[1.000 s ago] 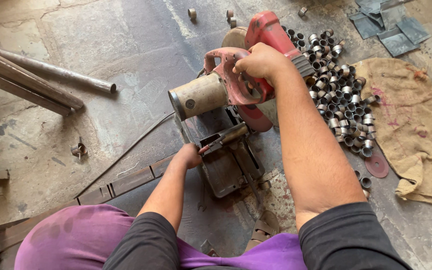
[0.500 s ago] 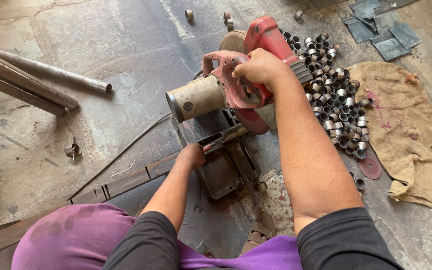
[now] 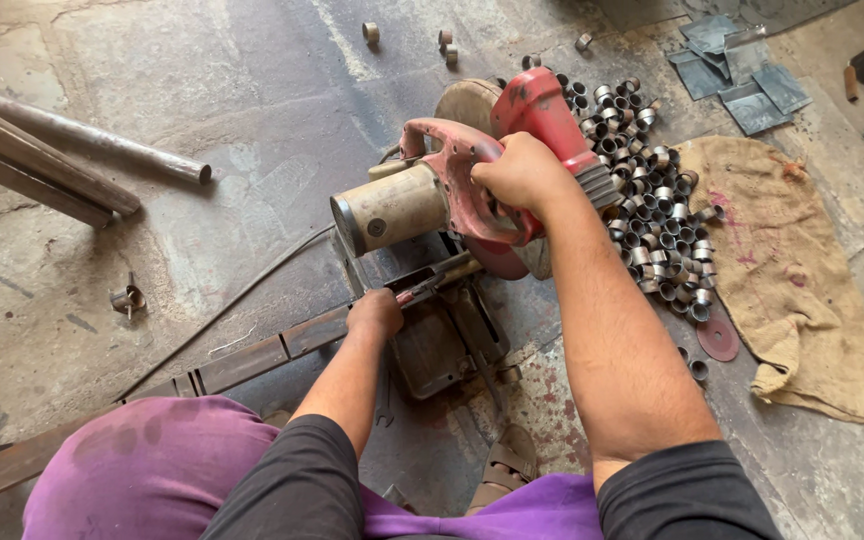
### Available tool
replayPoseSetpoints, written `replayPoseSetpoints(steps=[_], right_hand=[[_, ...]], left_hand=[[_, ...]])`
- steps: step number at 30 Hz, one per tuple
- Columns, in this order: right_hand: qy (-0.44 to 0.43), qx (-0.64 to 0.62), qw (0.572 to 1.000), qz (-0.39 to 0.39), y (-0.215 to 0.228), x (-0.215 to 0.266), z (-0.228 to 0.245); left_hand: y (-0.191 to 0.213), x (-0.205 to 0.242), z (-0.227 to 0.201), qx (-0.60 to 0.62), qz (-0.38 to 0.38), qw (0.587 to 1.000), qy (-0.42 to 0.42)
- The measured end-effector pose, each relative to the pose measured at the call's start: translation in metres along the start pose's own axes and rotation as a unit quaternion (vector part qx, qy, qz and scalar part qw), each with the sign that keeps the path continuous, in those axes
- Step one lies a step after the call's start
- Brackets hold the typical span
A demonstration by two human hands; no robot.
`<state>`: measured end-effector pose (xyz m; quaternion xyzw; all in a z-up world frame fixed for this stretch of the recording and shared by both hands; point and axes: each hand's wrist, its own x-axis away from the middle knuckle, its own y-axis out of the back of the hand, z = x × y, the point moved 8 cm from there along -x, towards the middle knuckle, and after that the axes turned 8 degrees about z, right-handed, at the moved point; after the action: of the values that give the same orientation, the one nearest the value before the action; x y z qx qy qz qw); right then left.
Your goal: The person uses a chop saw to cut a long metal pipe into small cylindrical segments. They repeatedly position the pipe, lower the saw blade to cut, and allow the cut pieces to fall onto a pile on the floor.
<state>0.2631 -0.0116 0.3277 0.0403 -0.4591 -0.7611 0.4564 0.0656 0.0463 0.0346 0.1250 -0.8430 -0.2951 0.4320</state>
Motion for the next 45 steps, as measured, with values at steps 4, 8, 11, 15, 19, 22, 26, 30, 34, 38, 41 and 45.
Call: replayPoseSetpoints(steps=[4, 8, 11, 15, 19, 22, 26, 30, 34, 38, 41, 45], right_hand=[[0.002, -0.007, 1.000, 0.001, -0.003, 0.007, -0.003], [0.000, -0.035, 0.999, -0.014, -0.006, 0.013, -0.010], [-0.018, -0.052, 0.998, -0.017, -0.010, 0.017, -0.020], [-0.002, -0.061, 0.998, -0.027, -0.012, 0.018, -0.026], [0.009, -0.063, 0.997, -0.035, -0.013, 0.016, -0.028], [-0.009, -0.051, 0.998, -0.034, -0.014, 0.014, -0.032], [0.001, -0.049, 0.998, -0.038, -0.013, 0.013, -0.031], [0.003, -0.061, 0.998, -0.033, -0.014, 0.015, -0.032], [0.007, -0.068, 0.997, -0.037, -0.014, 0.019, -0.031], [0.005, -0.059, 0.997, -0.045, -0.013, 0.024, -0.030], [0.013, -0.054, 0.997, -0.050, -0.013, 0.026, -0.028], [0.010, -0.057, 0.997, -0.049, -0.014, 0.028, -0.030]], left_hand=[[0.002, 0.004, -0.002, -0.003, -0.001, 1.000, 0.004], [0.003, 0.009, -0.004, -0.001, 0.003, 1.000, 0.018], [0.006, 0.014, -0.006, 0.000, 0.004, 1.000, 0.020], [0.003, 0.015, -0.005, 0.018, 0.020, 0.999, 0.042], [-0.002, 0.005, -0.001, 0.013, 0.008, 0.999, 0.037], [-0.010, -0.006, 0.003, 0.018, 0.004, 0.999, 0.040], [-0.014, -0.013, 0.005, 0.017, -0.005, 0.999, 0.033], [-0.014, -0.012, 0.006, 0.022, -0.014, 0.999, 0.037], [-0.014, -0.011, 0.004, 0.015, -0.011, 0.999, 0.031], [-0.015, -0.014, 0.006, 0.023, -0.013, 0.999, 0.034], [-0.018, -0.018, 0.007, 0.015, -0.007, 0.999, 0.028], [-0.024, -0.027, 0.009, 0.009, -0.008, 1.000, 0.023]])
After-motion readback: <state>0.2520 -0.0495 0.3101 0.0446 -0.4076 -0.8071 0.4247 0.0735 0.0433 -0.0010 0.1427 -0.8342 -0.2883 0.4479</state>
